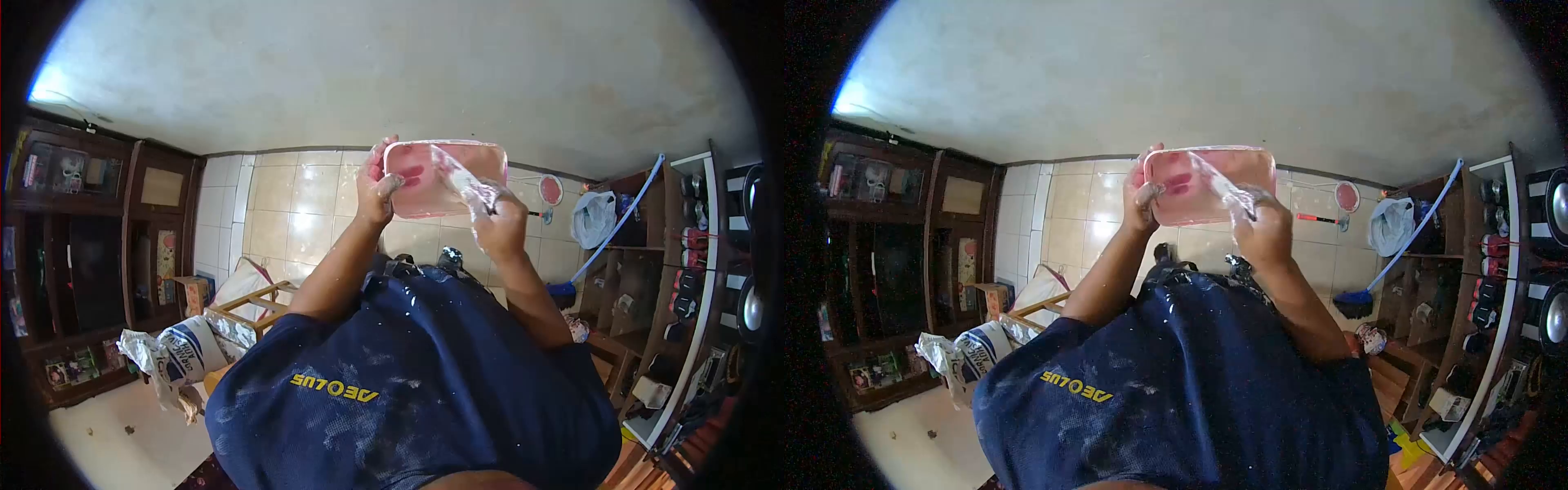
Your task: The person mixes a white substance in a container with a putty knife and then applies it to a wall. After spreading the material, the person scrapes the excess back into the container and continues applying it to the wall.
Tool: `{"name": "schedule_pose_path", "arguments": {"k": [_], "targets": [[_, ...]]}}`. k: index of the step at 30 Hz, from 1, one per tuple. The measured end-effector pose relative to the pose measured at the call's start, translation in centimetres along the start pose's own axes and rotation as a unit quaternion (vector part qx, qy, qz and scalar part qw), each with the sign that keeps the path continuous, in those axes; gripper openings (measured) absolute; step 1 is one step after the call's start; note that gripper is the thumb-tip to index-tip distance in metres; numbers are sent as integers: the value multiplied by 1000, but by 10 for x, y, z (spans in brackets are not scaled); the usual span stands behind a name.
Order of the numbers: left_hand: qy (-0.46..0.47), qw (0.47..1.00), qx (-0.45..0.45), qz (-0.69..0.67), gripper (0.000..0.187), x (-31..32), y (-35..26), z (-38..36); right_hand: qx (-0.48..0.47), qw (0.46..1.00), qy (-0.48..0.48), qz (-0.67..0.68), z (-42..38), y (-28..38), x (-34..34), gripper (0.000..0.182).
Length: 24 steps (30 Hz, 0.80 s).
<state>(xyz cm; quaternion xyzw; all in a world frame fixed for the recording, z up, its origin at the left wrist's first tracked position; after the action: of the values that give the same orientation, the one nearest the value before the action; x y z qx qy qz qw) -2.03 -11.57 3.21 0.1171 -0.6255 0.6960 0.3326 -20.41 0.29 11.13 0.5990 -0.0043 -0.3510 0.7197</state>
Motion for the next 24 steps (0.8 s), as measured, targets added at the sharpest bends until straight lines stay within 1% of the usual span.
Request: {"name": "schedule_pose_path", "arguments": {"k": [1,2,3,5,6,8,9,11,12,13,15,16,17,19,21,23,24], "targets": [[-4,1000,-14,-11,74,-8,-3,2,6,1000,-11,-17,2,0,0,16],[2,999,-12,-37,73,-16,-9,6,13,1000,1,-16,2,-10,3,16],[4,999,-14,-39,73,-24,-16,10,46,997,55,-24,9,8,3,17],[14,999,-28,-28,71,-41,-31,21,-61,994,49,-78,17,30,13,18],[14,999,-31,-31,71,-54,-38,25,-58,994,49,-82,21,44,23,18],[24,998,-45,25,69,-79,-51,39,-138,975,73,-161,28,83,51,18],[25,999,-43,20,69,-91,-59,47,-140,974,73,-165,32,91,70,18],[45,997,-64,4,68,-114,-74,57,-86,971,103,-200,36,95,116,15],[46,997,-62,0,68,-126,-81,61,-65,959,139,-238,34,93,143,15],[36,997,-61,6,67,-138,-88,63,-76,956,144,-245,29,98,166,15],[31,997,-61,27,66,-158,-106,73,-72,945,192,-256,24,112,205,16],[35,998,-49,28,65,-174,-106,79,-39,935,208,-285,24,114,220,15],[37,998,-40,30,65,-190,-106,82,-40,934,210,-286,26,120,231,15],[38,998,-33,42,65,-210,-115,91,-82,960,131,-234,33,140,240,15],[38,997,-33,55,65,-220,-125,91,-67,965,141,-210,36,143,249,16],[13,997,-73,29,64,-222,-140,95,-57,931,222,-284,32,137,274,17],[28,998,-47,20,63,-224,-143,100,-67,909,250,-326,28,134,285,19]]}}
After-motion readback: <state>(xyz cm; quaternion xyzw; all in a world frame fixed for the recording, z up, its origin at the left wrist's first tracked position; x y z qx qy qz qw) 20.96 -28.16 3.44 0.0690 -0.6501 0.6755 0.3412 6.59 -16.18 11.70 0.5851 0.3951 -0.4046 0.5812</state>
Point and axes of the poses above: each hand's wrist, its own z-axis towards the middle knuckle, its own x-axis out of the palm, y = z × x, the point moved 7 cm from there along z, towards the middle knuckle, and after that the axes turned 10 degrees about x, right-handed, at the moved point
